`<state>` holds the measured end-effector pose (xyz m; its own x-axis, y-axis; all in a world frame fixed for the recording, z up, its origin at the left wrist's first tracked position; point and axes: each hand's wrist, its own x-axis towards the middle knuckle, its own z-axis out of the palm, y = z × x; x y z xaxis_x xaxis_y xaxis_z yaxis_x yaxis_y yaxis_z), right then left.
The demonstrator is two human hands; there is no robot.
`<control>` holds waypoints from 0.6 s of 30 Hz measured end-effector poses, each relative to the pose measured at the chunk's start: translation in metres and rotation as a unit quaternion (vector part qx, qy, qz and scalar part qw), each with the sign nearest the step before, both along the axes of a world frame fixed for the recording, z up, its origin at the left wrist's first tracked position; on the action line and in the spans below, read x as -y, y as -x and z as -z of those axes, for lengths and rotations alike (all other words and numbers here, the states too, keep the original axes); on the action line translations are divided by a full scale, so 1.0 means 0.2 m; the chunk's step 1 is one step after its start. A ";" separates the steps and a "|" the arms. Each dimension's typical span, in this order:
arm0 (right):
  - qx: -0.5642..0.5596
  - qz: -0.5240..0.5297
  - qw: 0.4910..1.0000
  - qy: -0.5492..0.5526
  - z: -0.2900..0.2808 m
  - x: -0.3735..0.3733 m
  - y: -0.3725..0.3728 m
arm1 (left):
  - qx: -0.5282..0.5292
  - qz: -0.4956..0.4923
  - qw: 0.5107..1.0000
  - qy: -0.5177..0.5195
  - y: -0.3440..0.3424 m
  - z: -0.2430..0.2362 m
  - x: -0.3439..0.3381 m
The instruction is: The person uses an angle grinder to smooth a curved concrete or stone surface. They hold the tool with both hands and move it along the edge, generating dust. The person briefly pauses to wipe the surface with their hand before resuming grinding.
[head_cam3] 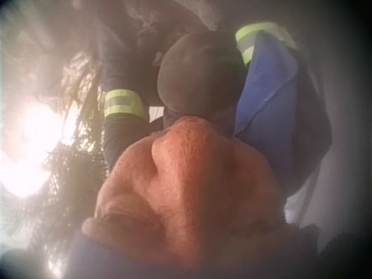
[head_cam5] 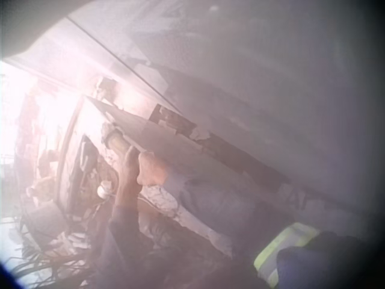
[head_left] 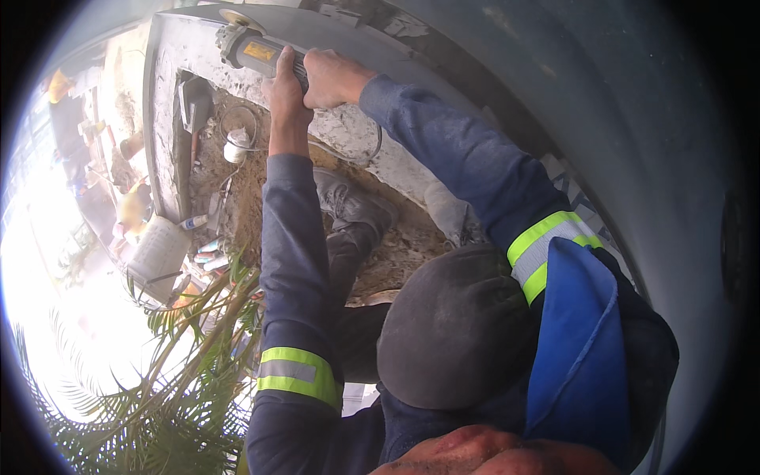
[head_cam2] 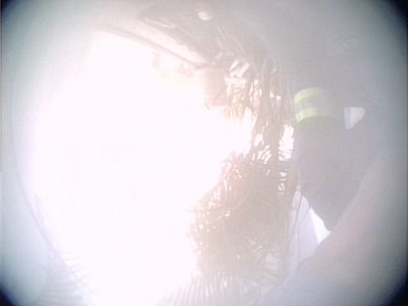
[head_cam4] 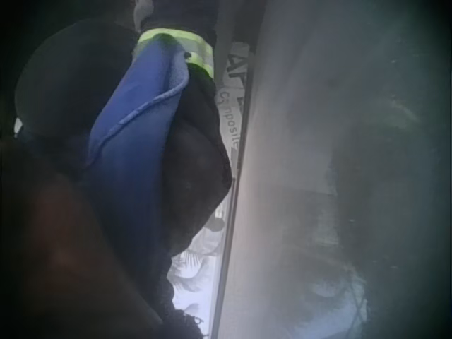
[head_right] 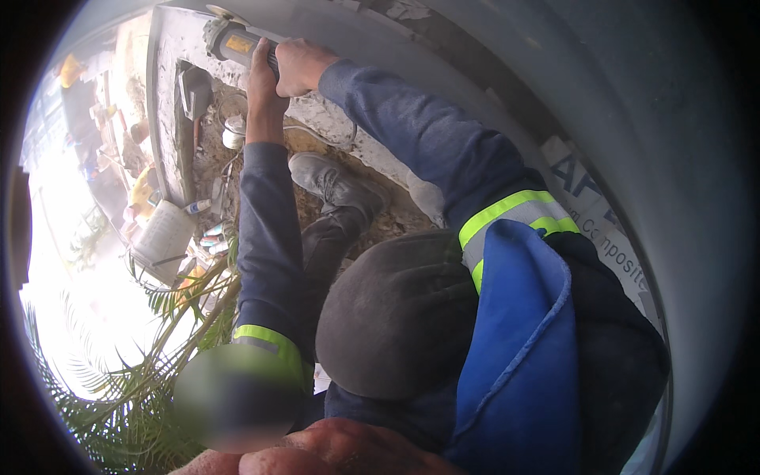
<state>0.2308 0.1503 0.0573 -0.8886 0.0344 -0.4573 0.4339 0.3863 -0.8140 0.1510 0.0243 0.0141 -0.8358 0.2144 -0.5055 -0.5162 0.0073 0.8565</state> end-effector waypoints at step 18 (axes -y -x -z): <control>0.031 -0.020 0.999 0.018 0.04 0.00 0.11 | -0.017 -0.010 0.999 0.049 0.07 0.00 -0.01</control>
<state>0.2096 0.1497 0.0499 -0.8584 -0.0191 -0.5126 0.4691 0.3749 -0.7996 0.1380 0.0267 0.0148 -0.8562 0.1483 -0.4948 -0.4879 0.0828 0.8690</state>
